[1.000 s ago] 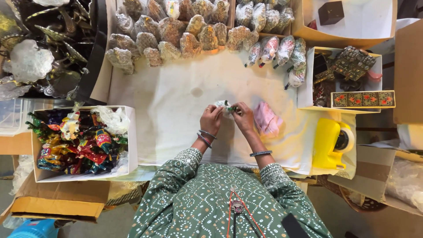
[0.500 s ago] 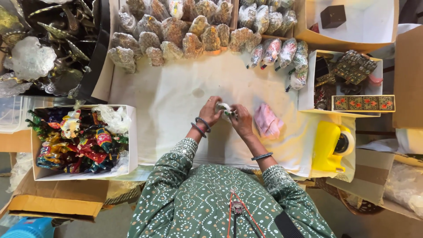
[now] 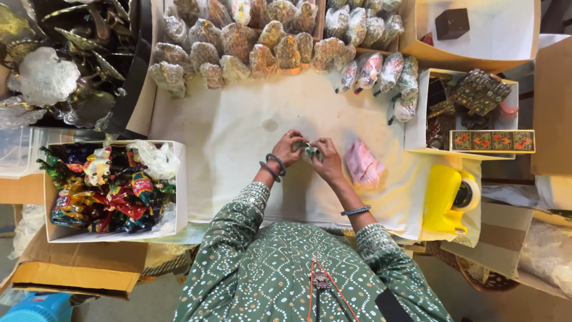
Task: The person wraps small, colorful decorative figurines in bubble wrap and secures them with tape. They then place the wrapped items into a cardboard box. Later, they pick up a different figurine and wipe it with a pink cloth.
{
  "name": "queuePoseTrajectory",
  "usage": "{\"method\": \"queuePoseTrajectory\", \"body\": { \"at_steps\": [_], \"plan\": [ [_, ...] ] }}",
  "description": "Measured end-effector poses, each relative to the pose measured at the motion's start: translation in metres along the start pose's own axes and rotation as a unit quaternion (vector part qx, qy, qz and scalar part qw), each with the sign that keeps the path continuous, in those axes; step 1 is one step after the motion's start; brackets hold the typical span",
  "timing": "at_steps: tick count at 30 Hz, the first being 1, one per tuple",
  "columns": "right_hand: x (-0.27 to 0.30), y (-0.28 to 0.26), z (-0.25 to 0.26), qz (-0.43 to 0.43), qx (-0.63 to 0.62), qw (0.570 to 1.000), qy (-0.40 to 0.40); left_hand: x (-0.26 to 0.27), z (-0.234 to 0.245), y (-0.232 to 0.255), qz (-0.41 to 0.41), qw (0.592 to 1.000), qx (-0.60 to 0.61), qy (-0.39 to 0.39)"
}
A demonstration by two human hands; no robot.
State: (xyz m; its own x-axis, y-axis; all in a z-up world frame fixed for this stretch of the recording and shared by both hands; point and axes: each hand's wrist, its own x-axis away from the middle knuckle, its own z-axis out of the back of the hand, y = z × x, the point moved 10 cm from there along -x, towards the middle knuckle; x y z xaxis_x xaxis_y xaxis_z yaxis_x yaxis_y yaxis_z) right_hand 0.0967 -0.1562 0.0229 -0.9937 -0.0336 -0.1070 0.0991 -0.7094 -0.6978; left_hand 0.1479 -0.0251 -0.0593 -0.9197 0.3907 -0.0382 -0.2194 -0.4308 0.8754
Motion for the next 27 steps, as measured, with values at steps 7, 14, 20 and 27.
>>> {"method": "queuePoseTrajectory", "body": {
  "at_steps": [7,14,20,27],
  "plan": [
    [-0.001,-0.004,0.003,-0.037,0.016,0.999,0.036,0.0,-0.009,-0.007,0.071,0.996,-0.025,-0.043],
    [0.0,0.056,-0.014,-0.102,-0.085,0.988,0.082,0.03,-0.018,-0.067,0.087,0.949,0.278,0.123],
    [0.028,0.043,-0.019,-0.235,-0.366,0.895,0.096,0.065,-0.028,-0.021,0.251,0.856,0.441,0.095],
    [0.051,0.012,-0.016,-0.216,-0.375,0.9,0.056,0.062,0.003,0.041,0.138,0.886,0.42,0.141]
  ]
}}
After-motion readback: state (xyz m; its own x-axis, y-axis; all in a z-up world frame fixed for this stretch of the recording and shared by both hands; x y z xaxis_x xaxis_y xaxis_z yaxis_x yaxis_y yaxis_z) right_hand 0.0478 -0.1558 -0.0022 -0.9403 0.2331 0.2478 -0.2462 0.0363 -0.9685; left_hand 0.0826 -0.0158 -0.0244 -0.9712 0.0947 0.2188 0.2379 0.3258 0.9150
